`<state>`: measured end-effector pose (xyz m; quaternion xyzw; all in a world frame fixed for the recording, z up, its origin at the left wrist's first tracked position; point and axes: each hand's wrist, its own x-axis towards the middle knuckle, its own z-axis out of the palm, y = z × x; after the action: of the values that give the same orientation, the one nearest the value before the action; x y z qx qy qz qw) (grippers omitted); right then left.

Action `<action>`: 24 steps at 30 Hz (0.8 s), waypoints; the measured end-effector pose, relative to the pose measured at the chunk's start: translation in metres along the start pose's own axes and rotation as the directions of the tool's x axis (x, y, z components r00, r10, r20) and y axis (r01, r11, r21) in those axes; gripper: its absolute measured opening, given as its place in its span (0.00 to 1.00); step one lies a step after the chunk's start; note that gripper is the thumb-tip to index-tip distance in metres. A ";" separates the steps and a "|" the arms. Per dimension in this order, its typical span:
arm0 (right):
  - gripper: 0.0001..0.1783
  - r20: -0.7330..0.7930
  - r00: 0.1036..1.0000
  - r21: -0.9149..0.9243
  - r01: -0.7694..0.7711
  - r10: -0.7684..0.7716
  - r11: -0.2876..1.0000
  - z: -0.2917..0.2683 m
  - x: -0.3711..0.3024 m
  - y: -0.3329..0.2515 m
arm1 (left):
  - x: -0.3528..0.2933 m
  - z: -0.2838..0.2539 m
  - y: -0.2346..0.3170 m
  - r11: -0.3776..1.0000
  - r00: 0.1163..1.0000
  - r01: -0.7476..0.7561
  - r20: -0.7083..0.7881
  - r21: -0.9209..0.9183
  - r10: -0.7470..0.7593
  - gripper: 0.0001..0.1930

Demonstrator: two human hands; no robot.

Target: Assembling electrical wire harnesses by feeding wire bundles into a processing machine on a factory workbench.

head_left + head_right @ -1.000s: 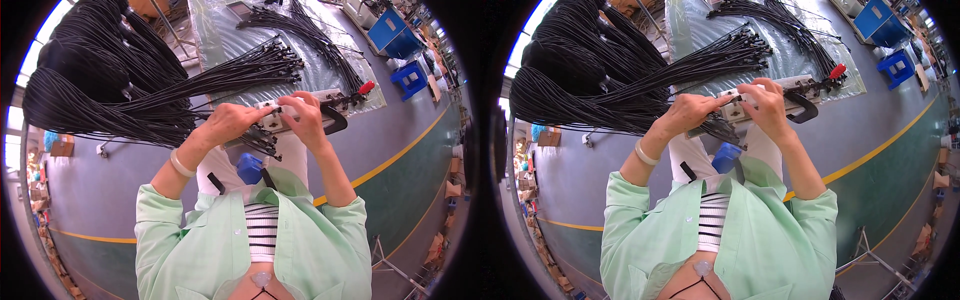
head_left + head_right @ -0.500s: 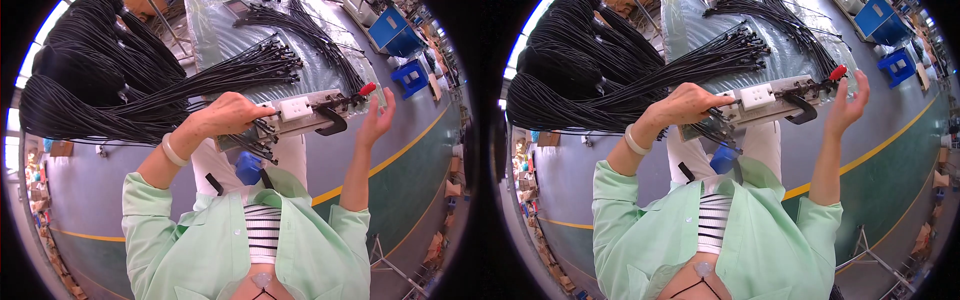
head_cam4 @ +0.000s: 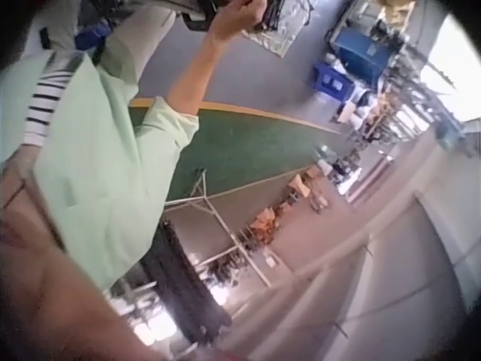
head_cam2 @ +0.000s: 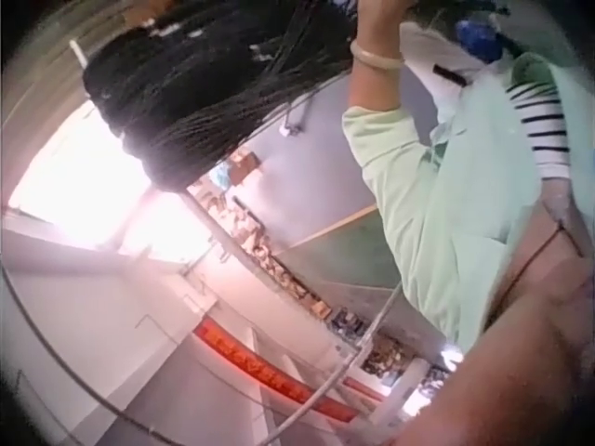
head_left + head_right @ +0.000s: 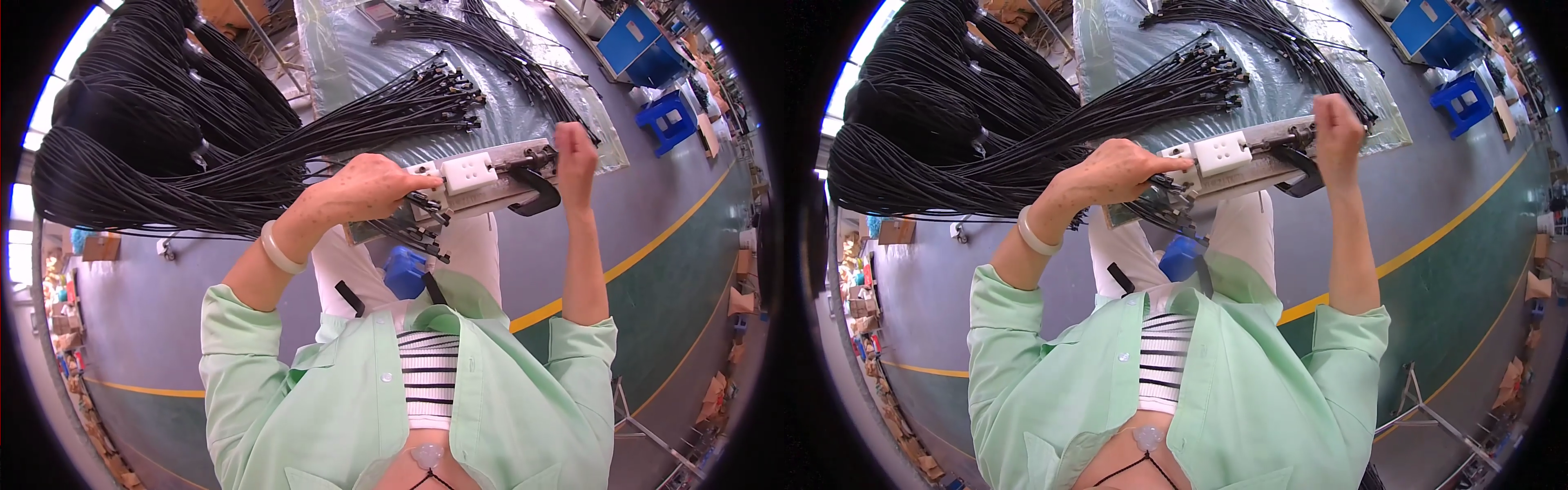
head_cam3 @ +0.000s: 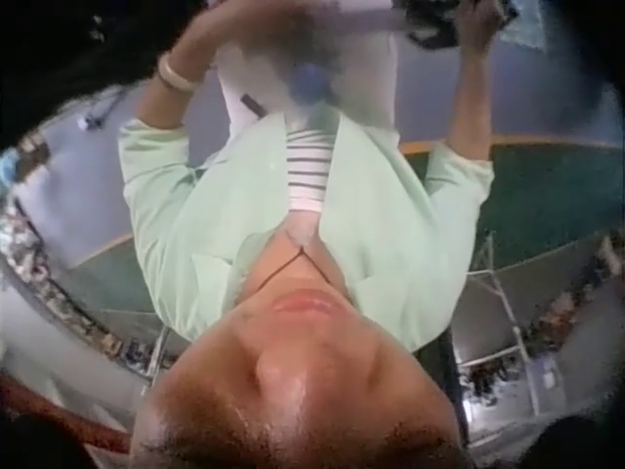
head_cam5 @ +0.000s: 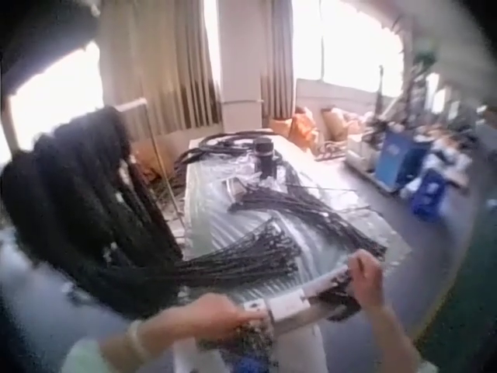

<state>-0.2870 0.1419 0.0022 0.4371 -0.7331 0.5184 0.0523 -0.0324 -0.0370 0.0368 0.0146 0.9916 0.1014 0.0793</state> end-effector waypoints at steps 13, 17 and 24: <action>0.15 -0.203 0.947 0.643 -0.062 0.248 0.763 -0.014 0.024 0.032 | -0.029 0.022 -0.022 0.517 0.968 -0.061 -0.177 -0.854 -0.179 0.28; 0.11 -0.229 0.892 0.743 -0.098 0.390 0.662 -0.021 0.031 0.037 | -0.043 0.027 -0.011 0.587 0.980 -0.193 -0.182 -0.786 0.079 0.24; 0.10 0.011 0.989 0.149 0.147 -0.150 0.978 0.020 -0.022 -0.061 | -0.044 0.016 0.012 0.431 0.982 0.066 -0.017 -0.900 -0.187 0.27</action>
<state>-0.2237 0.1337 0.0250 0.4991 -0.6587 0.5608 0.0501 0.0134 -0.0238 0.0310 -0.1099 0.7889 0.6041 0.0254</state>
